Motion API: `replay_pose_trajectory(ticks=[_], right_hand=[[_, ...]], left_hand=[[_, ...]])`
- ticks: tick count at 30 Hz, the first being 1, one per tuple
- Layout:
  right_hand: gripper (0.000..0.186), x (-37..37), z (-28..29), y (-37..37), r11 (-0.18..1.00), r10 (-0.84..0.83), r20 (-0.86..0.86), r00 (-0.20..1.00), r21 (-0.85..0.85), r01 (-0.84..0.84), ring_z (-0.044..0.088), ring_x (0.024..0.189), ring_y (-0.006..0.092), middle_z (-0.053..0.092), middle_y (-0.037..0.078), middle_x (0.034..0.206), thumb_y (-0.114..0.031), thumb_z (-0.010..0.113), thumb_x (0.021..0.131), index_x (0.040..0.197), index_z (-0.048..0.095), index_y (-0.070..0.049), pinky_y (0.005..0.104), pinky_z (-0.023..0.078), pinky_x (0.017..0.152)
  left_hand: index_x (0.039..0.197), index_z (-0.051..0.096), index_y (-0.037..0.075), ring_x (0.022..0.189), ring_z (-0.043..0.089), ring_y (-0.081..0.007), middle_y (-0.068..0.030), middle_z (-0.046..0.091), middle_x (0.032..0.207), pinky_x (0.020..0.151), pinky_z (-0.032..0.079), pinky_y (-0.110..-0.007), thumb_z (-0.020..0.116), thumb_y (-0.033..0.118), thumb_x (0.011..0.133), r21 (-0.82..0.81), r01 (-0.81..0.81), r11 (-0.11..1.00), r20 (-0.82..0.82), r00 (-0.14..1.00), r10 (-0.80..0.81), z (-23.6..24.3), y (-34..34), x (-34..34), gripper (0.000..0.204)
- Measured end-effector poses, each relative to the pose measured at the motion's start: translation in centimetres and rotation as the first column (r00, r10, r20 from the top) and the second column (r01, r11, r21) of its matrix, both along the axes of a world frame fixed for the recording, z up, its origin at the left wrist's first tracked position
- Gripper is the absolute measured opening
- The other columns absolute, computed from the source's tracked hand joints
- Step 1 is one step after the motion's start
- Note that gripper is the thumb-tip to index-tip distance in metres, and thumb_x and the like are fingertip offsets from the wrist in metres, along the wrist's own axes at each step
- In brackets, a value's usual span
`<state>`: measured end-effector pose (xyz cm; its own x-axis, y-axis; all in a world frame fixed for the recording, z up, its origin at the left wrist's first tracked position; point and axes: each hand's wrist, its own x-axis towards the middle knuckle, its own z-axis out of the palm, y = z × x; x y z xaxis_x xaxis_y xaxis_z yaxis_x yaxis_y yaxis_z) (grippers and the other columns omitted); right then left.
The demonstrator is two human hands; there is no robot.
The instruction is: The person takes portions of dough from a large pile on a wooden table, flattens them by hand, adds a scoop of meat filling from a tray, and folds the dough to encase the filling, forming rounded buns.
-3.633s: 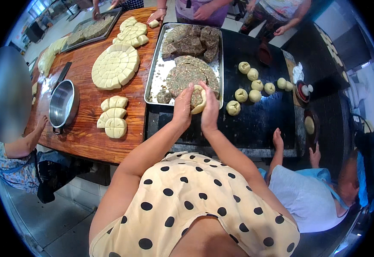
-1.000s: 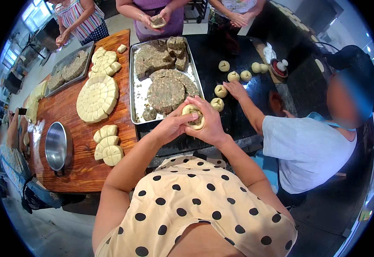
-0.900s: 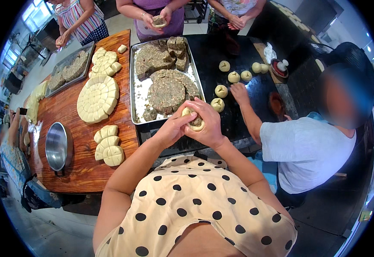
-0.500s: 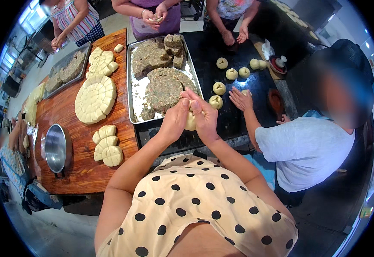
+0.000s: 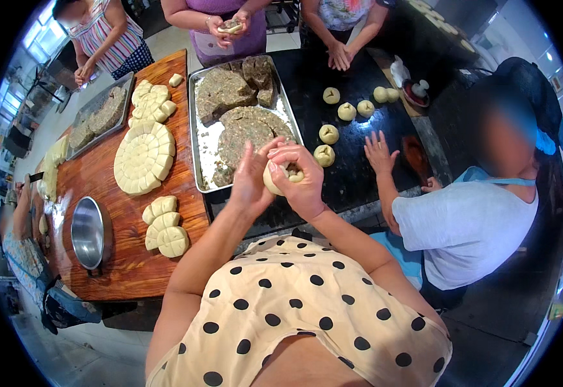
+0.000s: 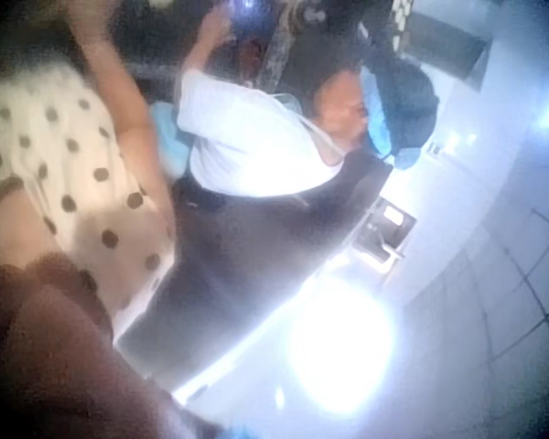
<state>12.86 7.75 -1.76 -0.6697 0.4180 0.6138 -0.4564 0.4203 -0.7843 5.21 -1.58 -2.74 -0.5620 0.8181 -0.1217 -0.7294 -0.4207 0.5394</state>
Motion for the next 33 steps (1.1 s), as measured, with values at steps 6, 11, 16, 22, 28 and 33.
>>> replay_pose_trajectory(ticks=[6,11,16,22,28,33], right_hand=[[0.019,-0.7,0.6,-0.5,0.991,-0.063,0.136,0.989,0.124,0.046,0.064,0.107,0.0256,0.069,0.009,0.104,-0.015,0.076,0.076,0.086,0.062,-0.007,0.0441,0.036,0.112],[0.017,-0.8,0.4,-0.8,0.976,-0.184,0.017,0.983,0.122,0.180,0.065,0.106,0.0272,0.069,0.012,0.106,-0.016,0.072,0.079,0.089,0.064,-0.005,0.0429,0.042,0.107],[0.016,-1.5,0.7,0.0,0.972,-0.105,-0.058,0.993,0.207,0.115,0.066,0.104,0.0279,0.070,0.013,0.106,-0.013,0.072,0.080,0.092,0.065,-0.004,0.0413,0.045,0.102],[0.017,0.0,3.1,0.6,0.967,-0.008,0.061,0.998,0.255,-0.008,0.065,0.105,0.0278,0.070,0.012,0.104,-0.012,0.075,0.079,0.089,0.063,-0.006,0.0413,0.042,0.105],[0.007,-0.5,0.6,1.2,0.998,-0.060,-0.101,0.993,-0.009,0.059,0.064,0.107,0.0257,0.070,0.014,0.109,-0.006,0.066,0.088,0.092,0.062,-0.003,0.0400,0.046,0.099],[0.015,-1.4,0.7,0.6,0.969,-0.095,-0.162,0.982,0.211,0.128,0.066,0.105,0.0262,0.070,0.015,0.110,-0.006,0.062,0.089,0.102,0.067,0.001,0.0402,0.047,0.100]], left_hand=[[0.136,0.042,-0.004,0.124,0.051,-0.0373,-0.0241,0.050,0.135,0.107,0.042,-0.048,0.028,0.038,0.106,-0.003,-0.055,0.999,0.058,0.997,0.055,-1.7,1.2,0.2,0.053],[0.137,0.042,-0.004,0.126,0.050,-0.0385,-0.0254,0.048,0.137,0.109,0.041,-0.048,0.029,0.036,0.105,-0.010,-0.066,0.998,0.023,0.998,0.066,-1.1,1.2,0.5,0.052],[0.131,0.045,-0.001,0.117,0.057,-0.0319,-0.0216,0.056,0.127,0.103,0.048,-0.044,0.029,0.035,0.105,-0.002,-0.088,0.996,0.117,0.989,0.087,0.5,1.3,0.4,0.048],[0.134,0.044,0.004,0.114,0.059,-0.0327,-0.0209,0.057,0.125,0.098,0.051,-0.045,0.029,0.061,0.100,-0.131,0.146,0.981,0.059,0.988,-0.140,2.1,1.3,-0.9,0.068],[0.142,0.041,0.004,0.123,0.054,-0.0326,-0.0205,0.051,0.135,0.106,0.045,-0.046,0.026,0.063,0.099,0.050,0.076,0.996,0.003,0.997,-0.076,2.9,2.4,-0.5,0.075],[0.140,0.044,0.002,0.124,0.054,-0.0321,-0.0215,0.053,0.135,0.107,0.044,-0.046,0.041,0.049,0.099,-0.081,-0.128,0.988,0.063,0.989,0.134,-4.2,2.7,-1.1,0.063]])
